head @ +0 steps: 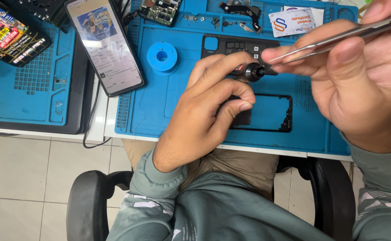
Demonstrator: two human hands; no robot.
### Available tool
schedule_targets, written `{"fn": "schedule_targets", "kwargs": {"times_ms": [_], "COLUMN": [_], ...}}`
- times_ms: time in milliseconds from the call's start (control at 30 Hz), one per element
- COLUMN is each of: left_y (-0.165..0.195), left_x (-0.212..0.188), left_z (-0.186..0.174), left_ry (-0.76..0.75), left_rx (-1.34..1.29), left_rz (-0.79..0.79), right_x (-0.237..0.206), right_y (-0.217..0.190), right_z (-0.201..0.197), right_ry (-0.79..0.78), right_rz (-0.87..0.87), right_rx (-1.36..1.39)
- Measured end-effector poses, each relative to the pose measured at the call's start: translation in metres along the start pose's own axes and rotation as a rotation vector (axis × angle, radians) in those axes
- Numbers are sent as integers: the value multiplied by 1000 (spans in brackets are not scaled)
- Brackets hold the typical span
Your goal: The person repairs a disassembled smartphone on a blue repair mat. They pick small components by hand, use tweezers to handle a small part, apply liquid adhesive from a black bottle, cure it with a UV lamp, pry at the phone assembly with a metal spudger, and wipe parts with a tissue.
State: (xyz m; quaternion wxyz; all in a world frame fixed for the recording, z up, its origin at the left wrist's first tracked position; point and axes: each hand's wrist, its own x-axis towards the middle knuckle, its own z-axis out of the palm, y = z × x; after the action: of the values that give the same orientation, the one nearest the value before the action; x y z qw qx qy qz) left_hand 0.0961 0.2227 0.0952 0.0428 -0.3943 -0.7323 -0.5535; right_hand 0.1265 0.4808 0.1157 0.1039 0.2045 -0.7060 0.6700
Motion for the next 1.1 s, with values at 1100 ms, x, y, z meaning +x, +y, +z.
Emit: {"fn": "schedule_targets", "kwargs": {"times_ms": [1100], "left_y": [-71], "left_x": [25], "left_z": [-51], "left_ry": [-5], "left_rx": [651], "left_rz": [132], "right_x": [-43], "right_y": [40], "right_z": [-20], "right_ry": [155], "right_rz": [-19], "right_rx": [114]}}
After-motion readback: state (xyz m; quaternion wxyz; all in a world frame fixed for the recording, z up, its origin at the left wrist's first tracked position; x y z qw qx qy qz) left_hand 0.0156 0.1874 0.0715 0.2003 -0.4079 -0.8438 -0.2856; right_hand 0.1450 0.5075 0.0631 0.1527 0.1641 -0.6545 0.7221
